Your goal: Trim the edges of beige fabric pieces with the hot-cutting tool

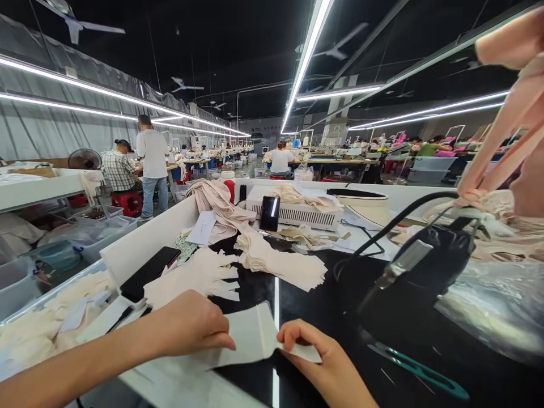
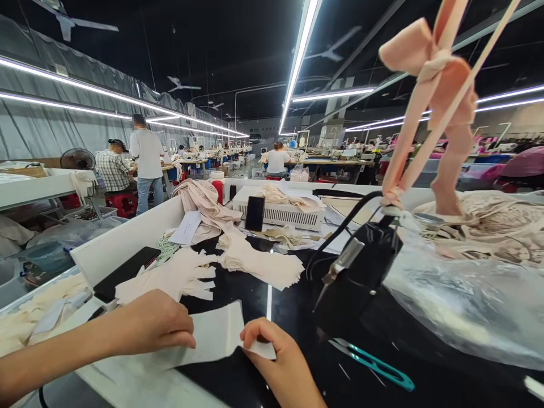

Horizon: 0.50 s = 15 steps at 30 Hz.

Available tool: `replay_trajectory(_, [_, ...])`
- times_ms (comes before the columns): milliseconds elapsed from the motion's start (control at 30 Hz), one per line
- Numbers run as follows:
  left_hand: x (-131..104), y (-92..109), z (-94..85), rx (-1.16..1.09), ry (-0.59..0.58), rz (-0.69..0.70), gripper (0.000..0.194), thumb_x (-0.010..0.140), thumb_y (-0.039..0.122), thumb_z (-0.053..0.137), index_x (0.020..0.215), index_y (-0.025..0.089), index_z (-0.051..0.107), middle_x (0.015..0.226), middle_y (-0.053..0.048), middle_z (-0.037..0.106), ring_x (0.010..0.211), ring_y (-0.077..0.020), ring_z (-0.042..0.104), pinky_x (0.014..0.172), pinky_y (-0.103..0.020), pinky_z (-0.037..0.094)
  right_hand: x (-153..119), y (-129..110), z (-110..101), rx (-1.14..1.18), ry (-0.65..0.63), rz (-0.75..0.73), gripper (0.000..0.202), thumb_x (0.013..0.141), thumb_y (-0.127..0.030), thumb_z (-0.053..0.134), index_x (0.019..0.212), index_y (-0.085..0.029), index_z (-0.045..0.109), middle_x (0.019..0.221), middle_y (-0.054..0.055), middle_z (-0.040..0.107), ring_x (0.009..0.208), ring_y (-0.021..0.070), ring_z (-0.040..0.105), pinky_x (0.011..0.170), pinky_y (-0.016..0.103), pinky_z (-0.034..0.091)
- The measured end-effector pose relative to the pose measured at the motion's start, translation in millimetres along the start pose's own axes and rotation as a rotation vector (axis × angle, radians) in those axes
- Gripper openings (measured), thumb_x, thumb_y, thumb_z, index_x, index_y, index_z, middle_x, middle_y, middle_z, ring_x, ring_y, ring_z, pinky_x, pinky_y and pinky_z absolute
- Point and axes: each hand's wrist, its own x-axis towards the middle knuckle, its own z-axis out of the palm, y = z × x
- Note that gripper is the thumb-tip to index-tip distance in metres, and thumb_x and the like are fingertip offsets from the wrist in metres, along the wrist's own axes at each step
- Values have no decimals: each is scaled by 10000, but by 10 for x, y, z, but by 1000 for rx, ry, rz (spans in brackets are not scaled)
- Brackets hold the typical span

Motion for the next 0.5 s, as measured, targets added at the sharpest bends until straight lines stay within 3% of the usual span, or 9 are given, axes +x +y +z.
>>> replay_trajectory(100, [84,85,148,25,50,31,285,1115,328,561,924,227,746,899,-38,742,811,-222,697,664,-299,387,-129,30,67,-113,-109,-81,196,913,-277,612,721,-244,627,835,24,695,787,210,648,753,300,492])
replay_trajectory(267, [425,209,397,-29,185,108,194,1100,209,549,1094,216,743,1161,-61,746,1060,-236,699,905,-306,494,-220,3,75,-273,-167,-110,200,979,-233,538,789,-252,600,896,12,687,811,183,643,747,274,494])
replay_trajectory(400, [533,250,560,53,229,177,156,1092,188,575,1040,187,721,1097,-49,745,990,-214,699,869,-309,530,-362,-20,-42,-376,-166,-84,136,940,-176,579,857,-260,649,903,6,690,802,173,643,745,261,514])
replay_trajectory(500, [500,249,620,97,257,231,130,1091,178,583,1041,173,703,1109,-47,740,976,-208,694,884,-319,543,-540,-69,-205,-380,-207,-3,101,923,-217,647,850,-265,696,872,1,718,779,170,662,725,245,535])
